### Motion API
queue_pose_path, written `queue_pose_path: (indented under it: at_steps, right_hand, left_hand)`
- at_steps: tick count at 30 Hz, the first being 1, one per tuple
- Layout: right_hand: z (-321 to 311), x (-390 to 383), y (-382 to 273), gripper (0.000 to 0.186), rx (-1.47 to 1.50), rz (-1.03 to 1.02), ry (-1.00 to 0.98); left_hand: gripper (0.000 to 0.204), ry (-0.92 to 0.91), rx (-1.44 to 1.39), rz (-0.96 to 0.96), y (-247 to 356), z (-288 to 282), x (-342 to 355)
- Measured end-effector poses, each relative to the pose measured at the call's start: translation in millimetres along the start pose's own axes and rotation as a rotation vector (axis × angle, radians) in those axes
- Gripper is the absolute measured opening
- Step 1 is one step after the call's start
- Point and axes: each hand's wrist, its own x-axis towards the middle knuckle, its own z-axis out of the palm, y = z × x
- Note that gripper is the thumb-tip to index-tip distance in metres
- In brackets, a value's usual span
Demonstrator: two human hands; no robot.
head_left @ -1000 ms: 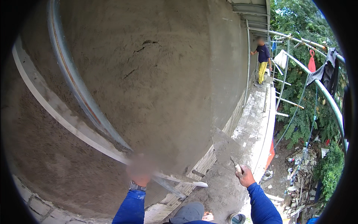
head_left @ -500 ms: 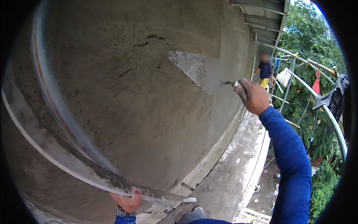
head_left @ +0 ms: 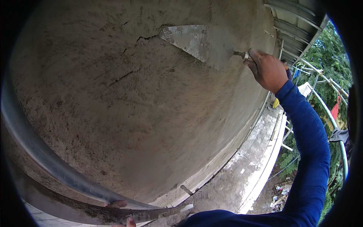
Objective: The person uses a long straightedge to level and smooth wet cement on a vertical wall. They repeatedly drag the tool across the surface to remove excess material and create a flat finish. The person also uses a trowel to fill gaps and refine the surface texture.
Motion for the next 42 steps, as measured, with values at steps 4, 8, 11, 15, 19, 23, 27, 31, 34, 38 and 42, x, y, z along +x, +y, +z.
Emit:
queue_pose_path:
  at_steps: [4, 8, 11, 15, 19, 23, 27, 31, 34, 38, 42]
  right_hand:
    - [5.3, 10.0, 6.6, 0.021, 0.027, -0.033, -0.023]
    - [6.9, -5.7, 27.5, 0.020, 0.034, 0.043, -0.108]
    - [1.9, -26.9, 47.9, 0.020, 0.023, 0.054, -0.100]
    - [-23.4, -42.7, 39.1, 0.022, 0.153, -0.047, 0.026]
    - [-50.5, -41.1, 13.5, 0.025, 0.153, -0.098, 0.035]
    - [-68.4, -19.2, -22.9, 0.026, 0.098, -0.107, 0.012]
    - [-66.7, -1.3, -32.9, 0.025, 0.024, -0.111, -0.055]
    - [-59.5, 17.7, -38.2, 0.026, -0.020, -0.074, -0.179]
    - [-63.2, 15.0, -27.4, 0.027, -0.058, -0.079, -0.165]
    - [-82.9, -10.8, -4.6, 0.026, -0.064, -0.035, -0.101]
    - [-100.3, -32.1, -7.5, 0.023, 0.005, -0.073, -0.005]
  left_hand:
    - [0.070, 0.038, -0.058, -0.052, 20.7, 2.7, 6.4]
    - [0.072, 0.054, -0.038, -0.065, 30.3, 7.9, 12.1]
    - [0.067, 0.029, -0.085, -0.122, 25.2, 10.2, 14.7]
    - [0.069, 0.124, 0.107, -0.047, 25.8, 15.0, 18.8]
    - [0.069, 0.196, 0.064, -0.030, 18.3, 21.0, 14.5]
    - [0.068, 0.202, 0.055, -0.105, 31.1, 18.3, 19.4]
    - [0.057, 0.115, 0.149, 0.055, 16.5, 7.2, 10.0]
    - [0.068, 0.251, 0.027, -0.130, 33.9, 18.3, 12.8]
    - [0.062, 0.204, 0.104, -0.032, 29.4, 14.3, 18.7]
    - [0.059, 0.208, 0.228, 0.003, 12.6, 17.0, 8.1]
    - [0.059, 0.252, 0.097, 0.015, 23.3, 17.8, 19.9]
